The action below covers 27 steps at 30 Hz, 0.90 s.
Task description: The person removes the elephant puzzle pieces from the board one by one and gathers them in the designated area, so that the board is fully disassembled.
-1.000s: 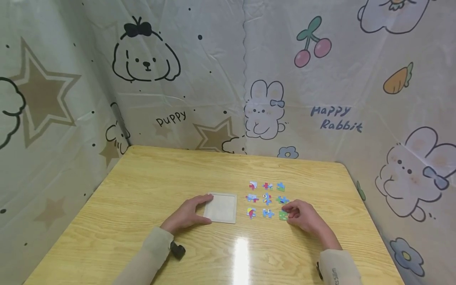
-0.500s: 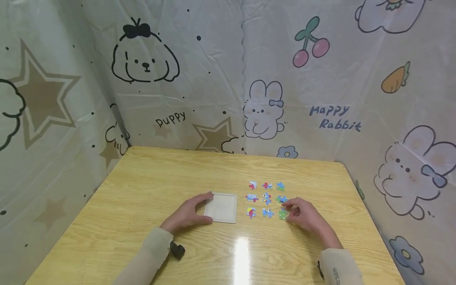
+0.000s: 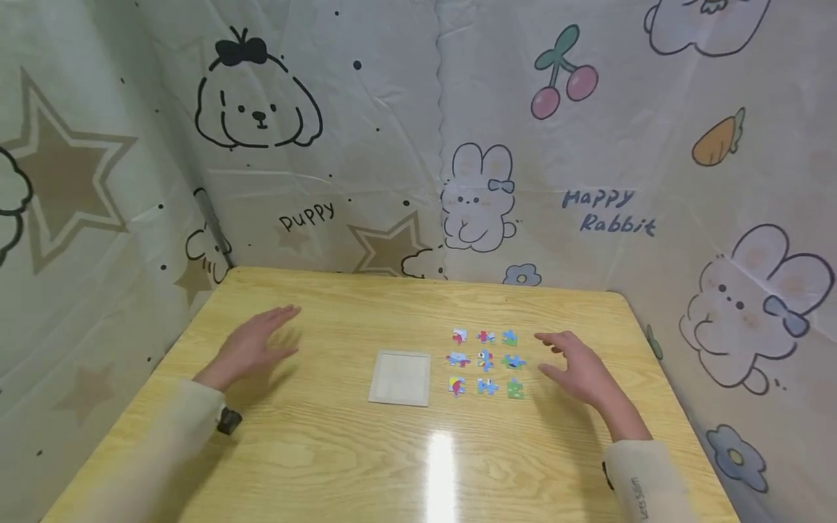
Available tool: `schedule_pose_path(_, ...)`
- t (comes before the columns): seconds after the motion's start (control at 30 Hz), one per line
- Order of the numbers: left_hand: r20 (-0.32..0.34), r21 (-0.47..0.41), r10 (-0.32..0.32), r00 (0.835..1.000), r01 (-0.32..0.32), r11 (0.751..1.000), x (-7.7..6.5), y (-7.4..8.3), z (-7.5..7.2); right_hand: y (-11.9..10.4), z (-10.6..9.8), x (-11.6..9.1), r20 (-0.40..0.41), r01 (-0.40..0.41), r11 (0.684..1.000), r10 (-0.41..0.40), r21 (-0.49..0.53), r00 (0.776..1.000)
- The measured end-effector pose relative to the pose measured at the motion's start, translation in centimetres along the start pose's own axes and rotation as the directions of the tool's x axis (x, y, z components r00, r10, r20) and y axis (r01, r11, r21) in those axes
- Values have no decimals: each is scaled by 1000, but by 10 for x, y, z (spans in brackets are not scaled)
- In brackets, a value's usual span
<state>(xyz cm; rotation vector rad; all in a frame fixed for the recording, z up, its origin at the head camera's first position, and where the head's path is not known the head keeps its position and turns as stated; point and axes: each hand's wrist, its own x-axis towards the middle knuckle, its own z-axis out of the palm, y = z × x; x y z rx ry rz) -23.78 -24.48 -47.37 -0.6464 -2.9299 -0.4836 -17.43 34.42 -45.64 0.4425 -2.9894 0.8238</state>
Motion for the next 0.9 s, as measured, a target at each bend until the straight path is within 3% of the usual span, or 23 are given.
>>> schedule_pose_path(0.13, -122, 148, -52, 991, 70, 986, -8, -29, -42, -4, -19, 4, -115, 21, 997, -30, -80, 993)
schedule_pose_path(0.2, -192, 215, -47, 980, 89, 973, -10, -39, -59, -8, -28, 7, -177, 34, 993, -54, -114, 983)
schedule_pose_path(0.37, -286, 364, -1, 958, 110, 925, -9, -45, -85, -19, -49, 13, -333, 61, 971, -137, -229, 933)
schedule_pose_path(0.47, -283, 422, 19, 959, 106, 900, -9, -43, -92, -23, -59, 15, -402, 71, 937, -214, -343, 890)
schedule_pose_path(0.63, -294, 475, 116, 949, 40, 879, -12, -43, -93, -21, -70, 17, -411, 98, 834, -365, -544, 835)
schedule_pose_path(0.77, -316, 499, 195, 928, -12, 867, -13, -48, -89, -15, -68, 15, -352, 104, 762, -410, -640, 841)
schedule_pose_path(0.9, -327, 501, 246, 913, -53, 864, -13, -53, -83, -7, -62, 15, -320, 92, 735, -400, -671, 859)
